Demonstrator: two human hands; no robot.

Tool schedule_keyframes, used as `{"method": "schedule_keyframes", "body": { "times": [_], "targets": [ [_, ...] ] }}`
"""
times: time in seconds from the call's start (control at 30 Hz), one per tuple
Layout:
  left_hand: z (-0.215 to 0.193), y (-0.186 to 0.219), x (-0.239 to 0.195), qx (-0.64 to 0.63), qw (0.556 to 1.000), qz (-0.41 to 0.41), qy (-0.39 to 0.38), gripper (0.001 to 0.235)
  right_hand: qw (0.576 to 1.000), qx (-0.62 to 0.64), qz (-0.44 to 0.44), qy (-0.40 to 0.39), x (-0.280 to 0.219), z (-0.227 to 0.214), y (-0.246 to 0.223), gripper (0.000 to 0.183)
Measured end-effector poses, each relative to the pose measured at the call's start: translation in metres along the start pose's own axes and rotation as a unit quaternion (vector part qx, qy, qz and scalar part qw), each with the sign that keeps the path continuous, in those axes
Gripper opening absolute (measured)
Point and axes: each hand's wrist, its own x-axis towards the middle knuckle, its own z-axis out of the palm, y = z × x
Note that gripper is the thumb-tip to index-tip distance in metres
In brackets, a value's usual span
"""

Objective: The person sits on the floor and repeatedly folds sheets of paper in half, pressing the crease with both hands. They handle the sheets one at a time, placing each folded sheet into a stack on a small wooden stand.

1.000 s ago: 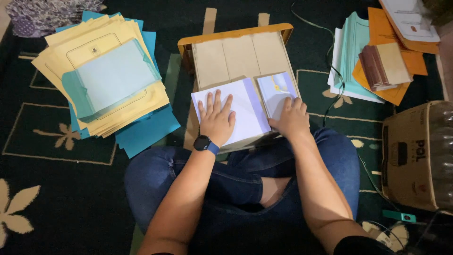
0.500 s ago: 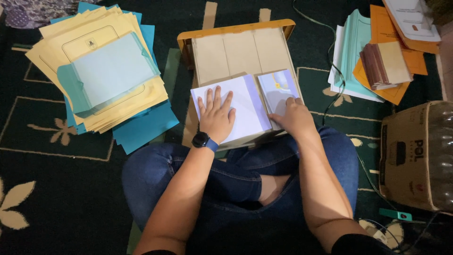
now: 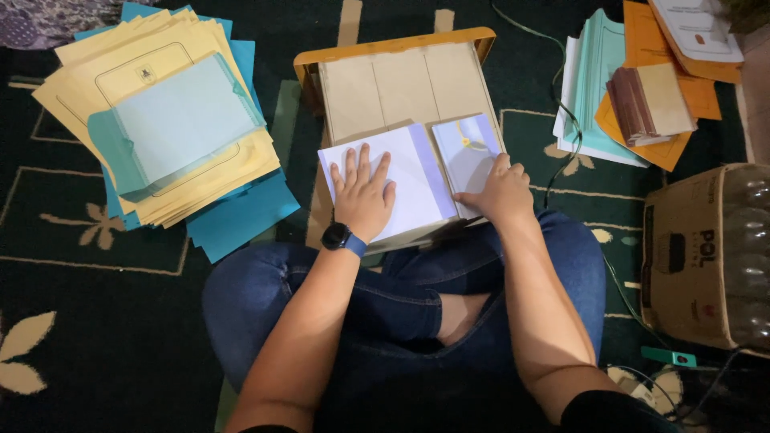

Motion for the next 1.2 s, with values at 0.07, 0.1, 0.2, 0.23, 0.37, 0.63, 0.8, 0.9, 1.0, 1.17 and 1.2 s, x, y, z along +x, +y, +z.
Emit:
{"method": "schedule_keyframes", "body": {
  "times": [0.07,0.1,0.2,0.23,0.37,0.63,0.8,0.9,1.0,1.17,1.2],
  "targets": [
    [-0.001,0.0,0.0,-0.004,1.0,0.001,0.002,0.057,1.0,-0.001,0.012,-0.006,0.001,-0.004,-0.002,0.109],
    [-0.002,0.0,0.0,-0.008,1.0,0.003,0.004,0.057,1.0,-0.002,0.024,-0.014,0.001,-0.005,-0.004,0.117],
    [0.001,0.0,0.0,-0.012,1.0,0.005,0.012,0.056,0.998,0.047,-0.03,-0.011,0.001,-0.012,0.003,0.107],
    [0.0,0.0,0.001,-0.011,1.0,0.002,0.013,0.056,0.998,0.047,-0.034,-0.012,0.002,-0.015,0.007,0.107],
    [0.0,-0.005,0.009,-0.069,0.995,0.015,0.07,0.041,0.98,0.17,-0.089,0.051,-0.025,-0.037,-0.005,0.051],
    [-0.031,-0.01,-0.006,-0.545,0.83,-0.092,0.074,0.034,0.933,0.233,-0.259,0.095,-0.116,-0.028,-0.097,0.027],
    [-0.004,-0.066,0.012,-0.413,0.88,-0.185,0.143,0.013,0.843,0.348,-0.409,0.031,-0.118,-0.042,-0.102,0.029],
    [-0.022,-0.053,0.003,-0.366,0.892,-0.215,0.153,0.021,0.866,0.241,-0.411,0.15,-0.089,-0.028,-0.084,0.023],
    [-0.022,-0.048,0.001,-0.332,0.906,-0.227,0.134,0.019,0.869,0.175,-0.421,0.19,-0.071,-0.023,-0.073,0.022],
    [-0.019,-0.057,0.007,-0.3,0.916,-0.215,0.159,0.015,0.842,0.136,-0.49,0.18,-0.067,-0.023,-0.079,0.031],
    [-0.016,-0.06,0.008,-0.286,0.92,-0.215,0.158,0.014,0.837,0.142,-0.502,0.167,-0.068,-0.022,-0.079,0.034]
  ]
}}
